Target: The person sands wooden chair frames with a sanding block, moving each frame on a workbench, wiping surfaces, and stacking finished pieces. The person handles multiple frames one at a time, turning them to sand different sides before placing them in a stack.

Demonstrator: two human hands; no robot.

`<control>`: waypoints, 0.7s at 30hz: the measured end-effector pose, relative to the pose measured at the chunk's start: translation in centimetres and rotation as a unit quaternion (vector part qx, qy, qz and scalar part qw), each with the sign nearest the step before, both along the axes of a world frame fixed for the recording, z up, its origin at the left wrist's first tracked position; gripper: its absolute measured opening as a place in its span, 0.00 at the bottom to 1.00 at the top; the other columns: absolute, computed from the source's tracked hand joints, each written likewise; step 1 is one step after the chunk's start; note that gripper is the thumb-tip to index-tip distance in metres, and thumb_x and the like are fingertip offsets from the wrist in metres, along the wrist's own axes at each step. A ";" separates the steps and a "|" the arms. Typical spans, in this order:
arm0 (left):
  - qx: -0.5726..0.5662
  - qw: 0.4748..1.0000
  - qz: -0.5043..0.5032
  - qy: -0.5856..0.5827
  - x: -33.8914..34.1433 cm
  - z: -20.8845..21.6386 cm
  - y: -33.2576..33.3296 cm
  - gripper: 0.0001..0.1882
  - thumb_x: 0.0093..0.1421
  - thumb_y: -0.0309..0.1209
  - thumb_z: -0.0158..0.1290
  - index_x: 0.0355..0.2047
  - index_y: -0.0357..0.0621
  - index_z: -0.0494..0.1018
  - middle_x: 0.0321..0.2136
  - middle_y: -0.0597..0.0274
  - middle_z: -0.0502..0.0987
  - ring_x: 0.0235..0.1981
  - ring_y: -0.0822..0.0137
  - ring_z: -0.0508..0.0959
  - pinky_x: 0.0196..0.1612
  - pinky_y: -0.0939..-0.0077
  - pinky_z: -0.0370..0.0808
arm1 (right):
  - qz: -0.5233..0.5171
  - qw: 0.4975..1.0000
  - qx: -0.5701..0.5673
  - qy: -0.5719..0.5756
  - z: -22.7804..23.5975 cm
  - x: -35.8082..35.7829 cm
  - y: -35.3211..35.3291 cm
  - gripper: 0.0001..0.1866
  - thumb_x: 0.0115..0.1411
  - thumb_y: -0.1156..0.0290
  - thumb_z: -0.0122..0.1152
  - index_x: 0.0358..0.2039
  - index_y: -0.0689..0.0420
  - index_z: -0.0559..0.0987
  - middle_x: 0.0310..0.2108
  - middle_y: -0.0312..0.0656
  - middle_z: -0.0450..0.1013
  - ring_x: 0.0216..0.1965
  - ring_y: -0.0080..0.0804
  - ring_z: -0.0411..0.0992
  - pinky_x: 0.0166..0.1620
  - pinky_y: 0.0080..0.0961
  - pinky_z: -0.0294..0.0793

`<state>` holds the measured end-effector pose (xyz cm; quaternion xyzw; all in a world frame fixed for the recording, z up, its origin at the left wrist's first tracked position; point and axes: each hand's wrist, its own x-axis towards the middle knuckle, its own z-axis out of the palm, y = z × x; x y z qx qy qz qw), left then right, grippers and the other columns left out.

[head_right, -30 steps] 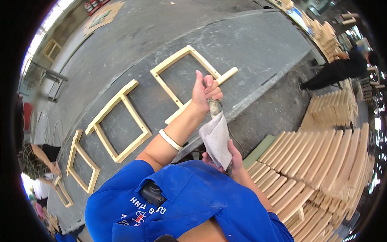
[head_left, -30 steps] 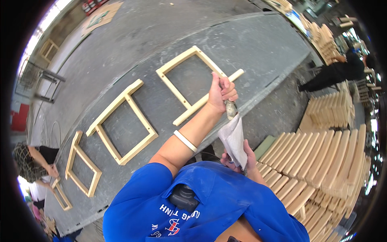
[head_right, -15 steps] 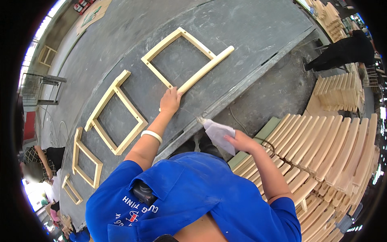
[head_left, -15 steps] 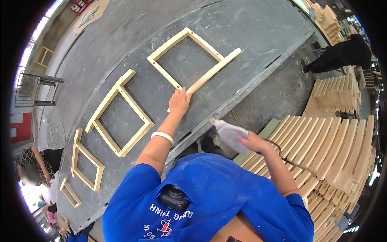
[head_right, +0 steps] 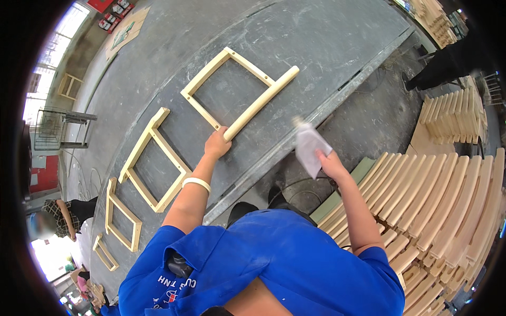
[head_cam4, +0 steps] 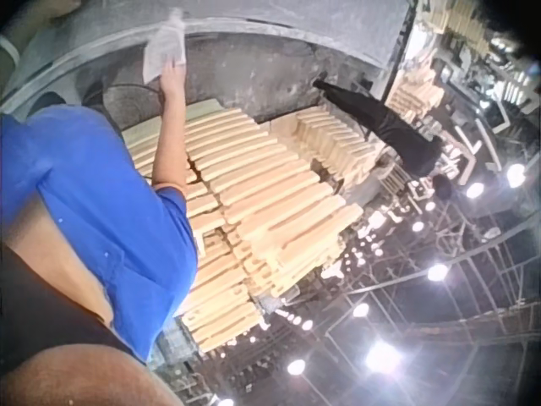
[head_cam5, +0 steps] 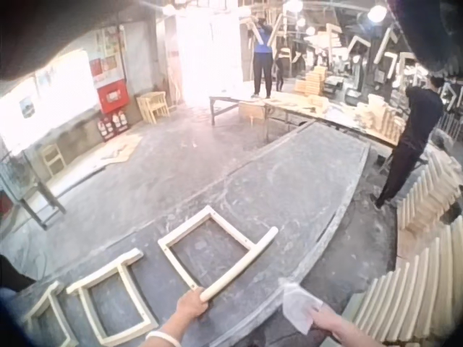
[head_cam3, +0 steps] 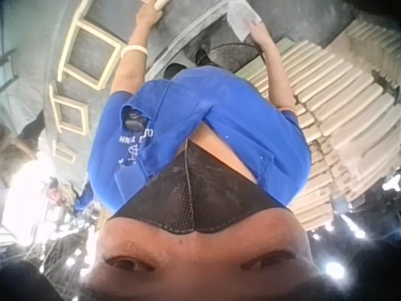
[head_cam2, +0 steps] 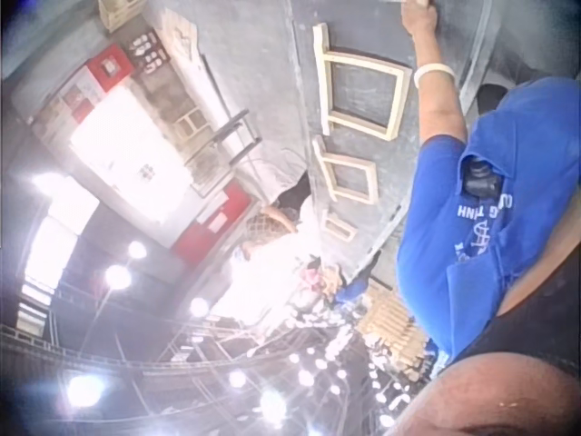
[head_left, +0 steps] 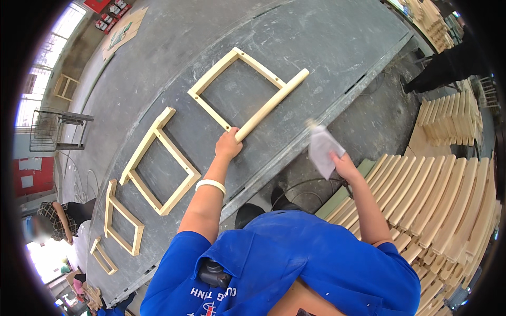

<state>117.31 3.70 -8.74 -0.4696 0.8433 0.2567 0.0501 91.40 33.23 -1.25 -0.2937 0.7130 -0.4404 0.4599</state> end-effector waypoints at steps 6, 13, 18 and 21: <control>-0.024 0.999 0.012 -0.033 -0.4 0.2 0.6 0.22 0.51 0.38 0.57 0.48 0.56 0.69 0.41 0.55 0.76 0.44 0.53 0.76 0.45 0.59 0.74 | 0.021 0.998 -0.046 0.022 -2.5 2.2 -5.4 0.20 0.64 0.66 0.53 0.52 0.65 0.72 0.46 0.44 0.74 0.47 0.32 0.71 0.52 0.27 0.68; -0.058 0.998 0.010 -0.023 -0.9 0.9 0.9 0.20 0.52 0.46 0.57 0.43 0.54 0.71 0.36 0.54 0.77 0.39 0.51 0.78 0.41 0.58 0.76 | 0.052 0.996 0.042 -0.061 -3.3 1.4 1.4 0.22 0.64 0.64 0.52 0.54 0.64 0.69 0.50 0.41 0.72 0.51 0.30 0.68 0.55 0.28 0.66; -0.052 0.999 0.016 -0.001 -0.3 0.0 0.8 0.20 0.54 0.44 0.56 0.46 0.55 0.70 0.35 0.53 0.77 0.39 0.51 0.78 0.41 0.57 0.75 | -0.028 0.984 0.083 -0.154 -5.8 5.8 8.5 0.24 0.65 0.64 0.52 0.57 0.63 0.67 0.53 0.42 0.69 0.54 0.32 0.66 0.58 0.29 0.64; -0.045 0.999 0.010 0.011 0.1 -0.3 0.6 0.20 0.53 0.41 0.57 0.46 0.56 0.69 0.35 0.53 0.76 0.39 0.51 0.78 0.41 0.57 0.75 | 0.013 0.989 0.077 -0.127 -7.0 8.4 7.8 0.23 0.65 0.65 0.51 0.57 0.63 0.66 0.55 0.43 0.67 0.56 0.33 0.64 0.59 0.29 0.62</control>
